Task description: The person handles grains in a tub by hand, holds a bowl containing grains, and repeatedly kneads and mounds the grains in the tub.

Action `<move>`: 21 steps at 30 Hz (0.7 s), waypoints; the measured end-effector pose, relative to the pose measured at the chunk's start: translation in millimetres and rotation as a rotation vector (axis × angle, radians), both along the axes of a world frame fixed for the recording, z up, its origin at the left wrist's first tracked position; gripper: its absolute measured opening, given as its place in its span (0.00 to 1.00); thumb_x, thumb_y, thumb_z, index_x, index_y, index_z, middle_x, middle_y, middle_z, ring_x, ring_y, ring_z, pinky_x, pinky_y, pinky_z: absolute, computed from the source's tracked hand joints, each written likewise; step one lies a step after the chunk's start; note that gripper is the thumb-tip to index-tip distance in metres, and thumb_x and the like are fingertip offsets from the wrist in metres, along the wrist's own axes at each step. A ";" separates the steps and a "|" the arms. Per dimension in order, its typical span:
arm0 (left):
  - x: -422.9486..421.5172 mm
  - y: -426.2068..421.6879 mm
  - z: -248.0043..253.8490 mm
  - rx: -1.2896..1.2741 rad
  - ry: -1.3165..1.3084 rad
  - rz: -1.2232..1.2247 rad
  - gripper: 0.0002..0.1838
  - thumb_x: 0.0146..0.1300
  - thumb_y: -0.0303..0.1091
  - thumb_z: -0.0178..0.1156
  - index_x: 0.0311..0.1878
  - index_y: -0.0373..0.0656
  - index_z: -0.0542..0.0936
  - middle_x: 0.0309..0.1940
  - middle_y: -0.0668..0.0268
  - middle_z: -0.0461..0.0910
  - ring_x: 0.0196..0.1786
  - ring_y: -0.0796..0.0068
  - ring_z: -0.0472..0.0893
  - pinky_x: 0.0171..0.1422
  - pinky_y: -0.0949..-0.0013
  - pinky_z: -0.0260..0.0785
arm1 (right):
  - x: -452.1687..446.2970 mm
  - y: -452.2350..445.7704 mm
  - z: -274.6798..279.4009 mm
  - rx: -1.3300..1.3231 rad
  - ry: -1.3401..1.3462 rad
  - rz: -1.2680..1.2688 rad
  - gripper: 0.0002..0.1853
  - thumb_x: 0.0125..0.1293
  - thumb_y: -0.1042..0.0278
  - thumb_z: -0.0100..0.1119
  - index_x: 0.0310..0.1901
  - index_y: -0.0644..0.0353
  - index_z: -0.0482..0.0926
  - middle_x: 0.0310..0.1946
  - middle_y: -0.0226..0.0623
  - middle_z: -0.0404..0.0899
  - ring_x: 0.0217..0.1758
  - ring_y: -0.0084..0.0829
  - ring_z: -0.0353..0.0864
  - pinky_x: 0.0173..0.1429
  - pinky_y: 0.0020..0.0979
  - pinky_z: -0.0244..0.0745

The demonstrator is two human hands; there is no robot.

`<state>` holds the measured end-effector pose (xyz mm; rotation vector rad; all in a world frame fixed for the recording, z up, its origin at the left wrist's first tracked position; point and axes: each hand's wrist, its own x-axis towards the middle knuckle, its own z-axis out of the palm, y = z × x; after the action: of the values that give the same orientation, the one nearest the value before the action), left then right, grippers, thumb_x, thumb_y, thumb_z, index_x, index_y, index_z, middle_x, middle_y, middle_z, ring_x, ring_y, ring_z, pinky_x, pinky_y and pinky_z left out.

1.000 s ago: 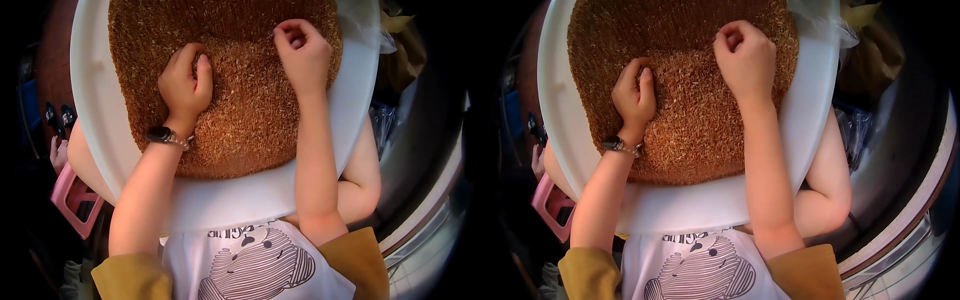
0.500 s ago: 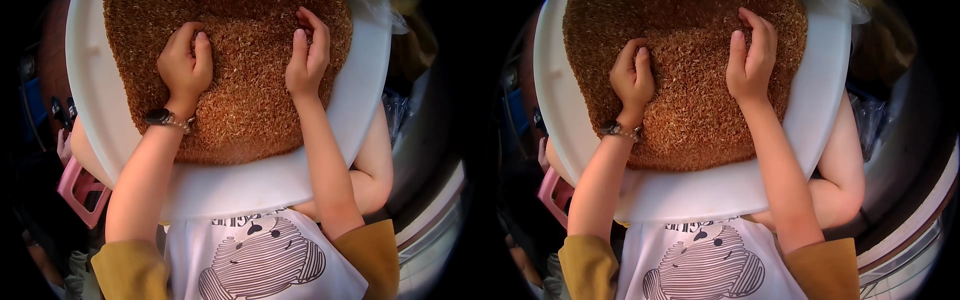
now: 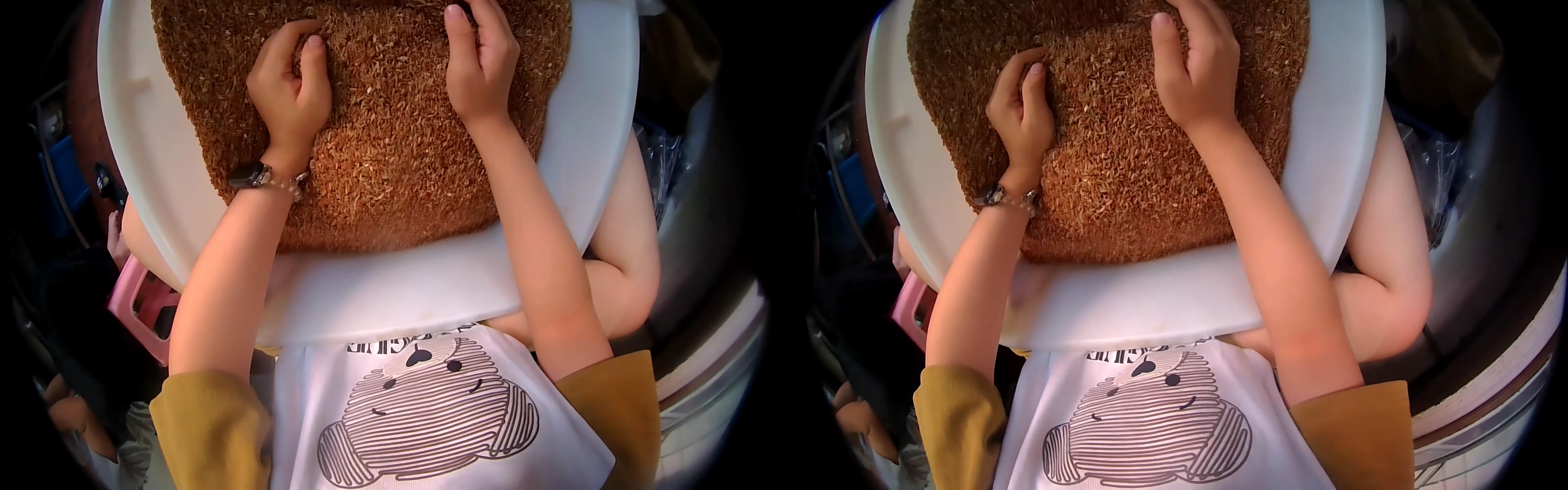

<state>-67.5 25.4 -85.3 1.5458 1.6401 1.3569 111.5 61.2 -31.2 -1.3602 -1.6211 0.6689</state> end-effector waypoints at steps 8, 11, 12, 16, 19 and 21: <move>-1.0 5.8 -4.5 -0.208 -0.182 0.028 0.14 0.65 0.36 0.51 0.46 0.38 0.80 0.31 0.68 0.80 0.31 0.85 0.73 0.32 0.80 0.63 | -4.5 1.8 -4.8 -0.458 0.633 0.103 0.19 0.66 0.64 0.41 0.50 0.68 0.75 0.51 0.39 0.75 0.56 0.29 0.71 0.63 0.28 0.59; 0.1 17.9 -11.5 -0.235 -0.460 0.021 0.17 0.65 0.37 0.49 0.47 0.36 0.79 0.36 0.61 0.82 0.41 0.79 0.79 0.41 0.77 0.70 | -7.4 4.0 8.0 -0.802 1.148 0.063 0.21 0.66 0.64 0.38 0.53 0.67 0.73 0.52 0.41 0.74 0.57 0.31 0.71 0.64 0.31 0.61; 10.1 19.2 14.3 -0.430 -0.666 0.066 0.16 0.63 0.38 0.48 0.45 0.37 0.78 0.38 0.61 0.81 0.43 0.75 0.78 0.45 0.73 0.70 | -1.9 5.9 1.3 -0.896 1.329 0.170 0.22 0.66 0.64 0.37 0.56 0.66 0.70 0.54 0.41 0.73 0.58 0.33 0.71 0.64 0.34 0.63; 32.0 34.6 98.2 -0.928 -1.150 0.133 0.16 0.60 0.41 0.47 0.41 0.39 0.76 0.39 0.60 0.79 0.45 0.68 0.78 0.51 0.66 0.70 | -5.3 6.3 13.0 -0.987 1.384 0.078 0.21 0.66 0.63 0.37 0.52 0.67 0.72 0.50 0.43 0.75 0.54 0.34 0.74 0.61 0.36 0.67; 26.5 36.2 107.1 -0.867 -1.149 0.076 0.17 0.60 0.41 0.47 0.42 0.38 0.76 0.39 0.59 0.79 0.43 0.67 0.79 0.49 0.63 0.72 | -3.7 9.1 21.1 -1.017 1.458 0.107 0.20 0.66 0.63 0.38 0.49 0.68 0.74 0.47 0.44 0.77 0.50 0.35 0.76 0.58 0.36 0.70; 24.1 43.7 125.7 -0.836 -1.108 0.077 0.17 0.60 0.41 0.48 0.43 0.38 0.76 0.39 0.59 0.80 0.44 0.68 0.79 0.50 0.63 0.72 | 2.5 11.4 43.1 -0.975 1.451 0.201 0.19 0.65 0.63 0.38 0.47 0.68 0.74 0.44 0.44 0.79 0.48 0.36 0.78 0.56 0.36 0.72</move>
<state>-43.4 69.2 40.4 0.1405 1.2167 1.0009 114.0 72.6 11.9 -0.7715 -0.1670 2.0839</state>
